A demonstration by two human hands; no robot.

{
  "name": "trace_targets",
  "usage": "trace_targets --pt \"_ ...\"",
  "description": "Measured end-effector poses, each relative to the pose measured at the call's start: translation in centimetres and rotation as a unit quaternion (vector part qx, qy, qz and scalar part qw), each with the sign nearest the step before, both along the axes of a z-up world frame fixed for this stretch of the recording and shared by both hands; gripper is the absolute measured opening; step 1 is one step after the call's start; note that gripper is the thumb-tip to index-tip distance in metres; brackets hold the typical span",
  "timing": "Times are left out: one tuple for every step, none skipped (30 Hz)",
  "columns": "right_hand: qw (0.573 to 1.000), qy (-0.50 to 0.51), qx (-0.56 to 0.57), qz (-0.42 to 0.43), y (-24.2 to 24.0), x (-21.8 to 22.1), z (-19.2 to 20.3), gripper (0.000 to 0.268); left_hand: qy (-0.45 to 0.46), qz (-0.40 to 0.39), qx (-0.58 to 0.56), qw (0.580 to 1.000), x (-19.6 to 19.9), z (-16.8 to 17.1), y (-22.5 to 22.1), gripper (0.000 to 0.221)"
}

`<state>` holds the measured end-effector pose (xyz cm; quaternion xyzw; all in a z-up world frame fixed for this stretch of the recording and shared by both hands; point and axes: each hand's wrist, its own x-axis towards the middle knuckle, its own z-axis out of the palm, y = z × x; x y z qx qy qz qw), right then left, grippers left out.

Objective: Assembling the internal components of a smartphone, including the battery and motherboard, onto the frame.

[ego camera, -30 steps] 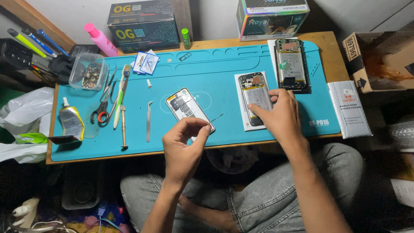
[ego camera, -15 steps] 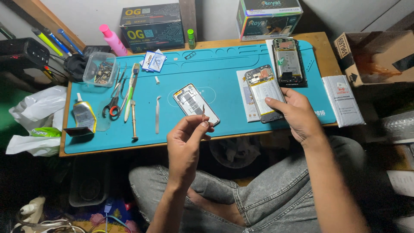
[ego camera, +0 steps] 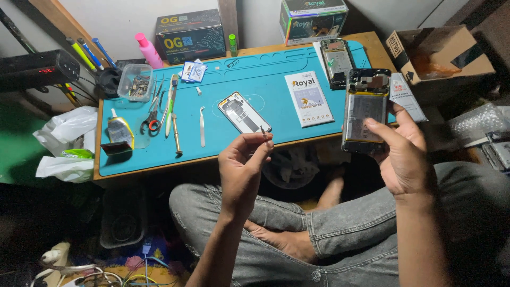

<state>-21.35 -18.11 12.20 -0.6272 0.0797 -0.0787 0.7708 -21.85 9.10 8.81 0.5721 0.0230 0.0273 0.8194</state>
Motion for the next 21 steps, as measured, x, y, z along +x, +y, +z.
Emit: trace_targets --pt "1.0 -0.003 0.001 -0.003 0.5 -0.5 0.4 0.054 -0.003 -0.003 0.001 1.0 0.0 0.2 0.1 0.014" --pt "0.999 -0.018 0.02 -0.018 1.0 -1.2 0.6 0.05 -0.005 -0.003 -0.002 1.0 -0.4 0.3 0.1 0.013" --pt "0.998 -0.034 0.039 -0.033 1.6 -1.9 0.8 0.045 -0.007 -0.002 -0.006 1.0 -0.7 0.3 0.1 0.013" --pt "0.998 -0.035 0.039 -0.034 2.2 -2.1 1.2 0.045 -0.008 -0.003 -0.006 1.0 -1.0 0.4 0.3 0.013" --pt "0.997 -0.042 0.041 -0.051 2.8 -2.3 1.6 0.045 -0.033 -0.011 -0.018 0.999 -1.2 0.5 0.5 0.021" --pt "0.996 -0.043 0.043 -0.067 3.4 -2.7 1.8 0.046 -0.053 -0.018 -0.031 0.998 -1.8 0.5 0.6 0.031" --pt "0.996 -0.038 0.043 -0.067 3.7 -2.9 1.9 0.046 -0.048 -0.017 -0.031 0.998 -2.2 1.0 0.7 0.031" --pt "0.992 -0.049 0.073 -0.089 4.1 -2.9 2.0 0.038 -0.04 -0.008 -0.018 0.999 -2.4 1.6 0.9 0.027" --pt "0.987 -0.059 0.103 -0.112 4.6 -2.6 2.2 0.03 -0.031 0.002 -0.005 1.0 -2.5 2.3 1.2 0.024" --pt "0.987 -0.062 0.105 -0.106 5.3 -2.6 2.5 0.03 -0.034 0.008 -0.003 0.999 -2.5 2.5 1.6 0.024" --pt "0.987 -0.055 0.091 -0.119 5.9 -2.5 2.7 0.031 -0.044 0.011 -0.014 0.999 -2.3 2.8 1.8 0.022" --pt "0.987 -0.045 0.077 -0.135 6.3 -2.5 2.9 0.032 -0.05 0.013 -0.024 0.998 -2.3 3.1 1.9 0.02" --pt "0.987 -0.044 0.078 -0.131 6.5 -2.1 2.9 0.032 -0.049 0.017 -0.023 0.998 -1.9 2.9 2.0 0.02" --pt "0.988 -0.053 0.08 -0.117 6.8 -1.8 2.8 0.031 -0.064 0.02 -0.027 0.997 -1.5 2.6 2.0 0.014" --pt "0.989 -0.063 0.082 -0.104 6.9 -1.5 2.7 0.031 -0.079 0.024 -0.032 0.996 -1.2 2.3 2.0 0.009" --pt "0.989 -0.062 0.081 -0.104 7.0 -1.3 2.6 0.031 -0.077 0.024 -0.032 0.996 -1.0 2.0 1.9 0.009" --pt "0.99 -0.057 0.089 -0.089 6.9 -1.1 2.4 0.036 -0.073 0.032 -0.034 0.996 -0.8 1.7 1.7 0.009" --pt "0.991 -0.049 0.096 -0.075 6.9 -1.1 2.2 0.042 -0.066 0.04 -0.036 0.996 -0.8 1.3 1.5 0.009" --pt "0.992 -0.044 0.095 -0.076 6.8 -1.5 2.2 0.042 -0.061 0.04 -0.037 0.997 -1.2 1.0 1.5 0.009" --pt "0.993 -0.044 0.085 -0.075 6.7 -1.3 2.4 0.042 -0.051 0.034 -0.034 0.998 -0.7 1.0 1.5 0.013" --pt "0.993 -0.044 0.075 -0.075 6.6 -1.0 2.6 0.042 -0.042 0.027 -0.031 0.998 -0.2 1.0 1.5 0.018"
